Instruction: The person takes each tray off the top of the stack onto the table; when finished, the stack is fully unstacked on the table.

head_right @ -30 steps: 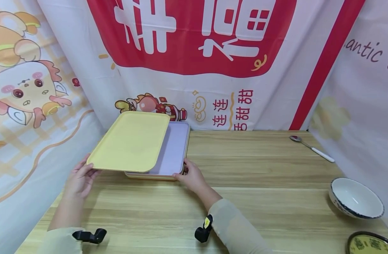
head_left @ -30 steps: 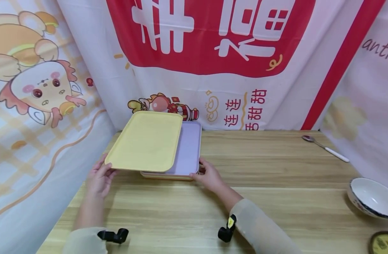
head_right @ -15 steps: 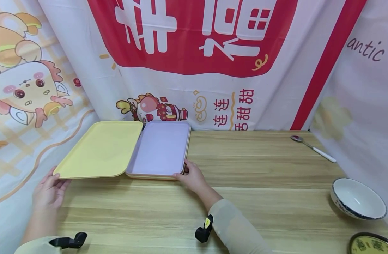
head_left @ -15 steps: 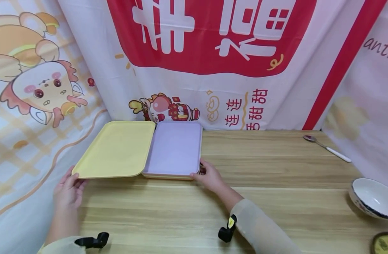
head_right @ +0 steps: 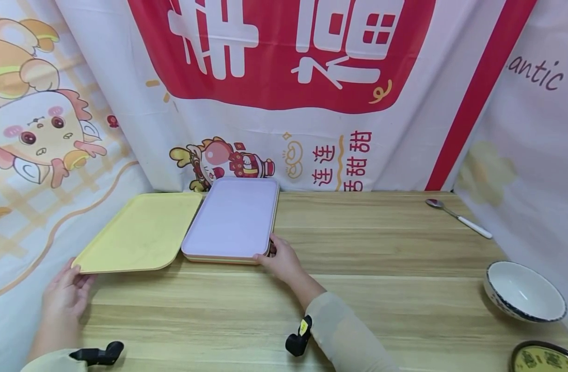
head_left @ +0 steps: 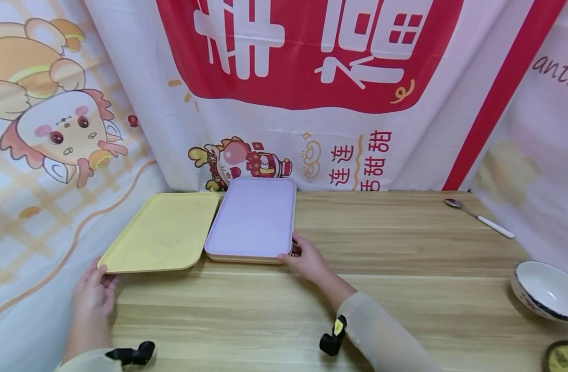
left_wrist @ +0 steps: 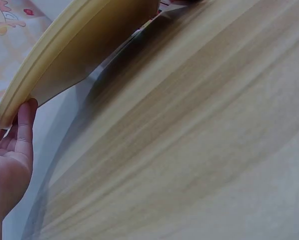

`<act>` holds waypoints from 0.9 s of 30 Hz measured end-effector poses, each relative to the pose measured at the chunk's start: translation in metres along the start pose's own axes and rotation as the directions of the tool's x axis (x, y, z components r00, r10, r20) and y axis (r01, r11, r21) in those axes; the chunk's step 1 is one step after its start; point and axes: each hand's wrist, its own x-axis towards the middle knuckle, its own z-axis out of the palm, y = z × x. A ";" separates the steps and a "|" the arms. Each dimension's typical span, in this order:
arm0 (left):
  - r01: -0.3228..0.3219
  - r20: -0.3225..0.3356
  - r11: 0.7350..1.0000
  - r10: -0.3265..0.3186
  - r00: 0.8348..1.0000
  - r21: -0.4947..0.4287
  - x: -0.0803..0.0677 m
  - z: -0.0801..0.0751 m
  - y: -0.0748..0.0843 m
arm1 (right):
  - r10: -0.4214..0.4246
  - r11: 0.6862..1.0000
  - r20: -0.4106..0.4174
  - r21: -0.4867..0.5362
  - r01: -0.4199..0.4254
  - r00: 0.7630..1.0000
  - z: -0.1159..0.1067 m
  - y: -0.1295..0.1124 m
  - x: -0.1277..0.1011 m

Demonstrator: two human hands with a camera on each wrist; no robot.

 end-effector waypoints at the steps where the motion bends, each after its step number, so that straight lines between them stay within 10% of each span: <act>1: 0.009 -0.002 1.000 -0.009 1.000 0.005 0.001 -0.001 0.000 | 0.004 1.000 0.000 0.001 -0.004 1.000 0.000 0.000 0.000; 12: 0.076 -0.186 0.964 -0.028 0.982 0.254 0.014 -0.004 -0.010 | 0.009 1.000 0.002 -0.008 -0.009 1.000 0.000 -0.001 -0.001; 24: 0.073 -0.222 0.722 0.113 0.968 0.688 0.013 0.002 -0.010 | 0.007 1.000 0.005 -0.013 -0.007 1.000 0.000 -0.002 -0.001; 27: 0.057 -0.194 0.600 0.165 0.967 0.798 0.011 0.000 -0.009 | 0.006 1.000 0.009 -0.011 -0.006 1.000 0.000 -0.001 0.000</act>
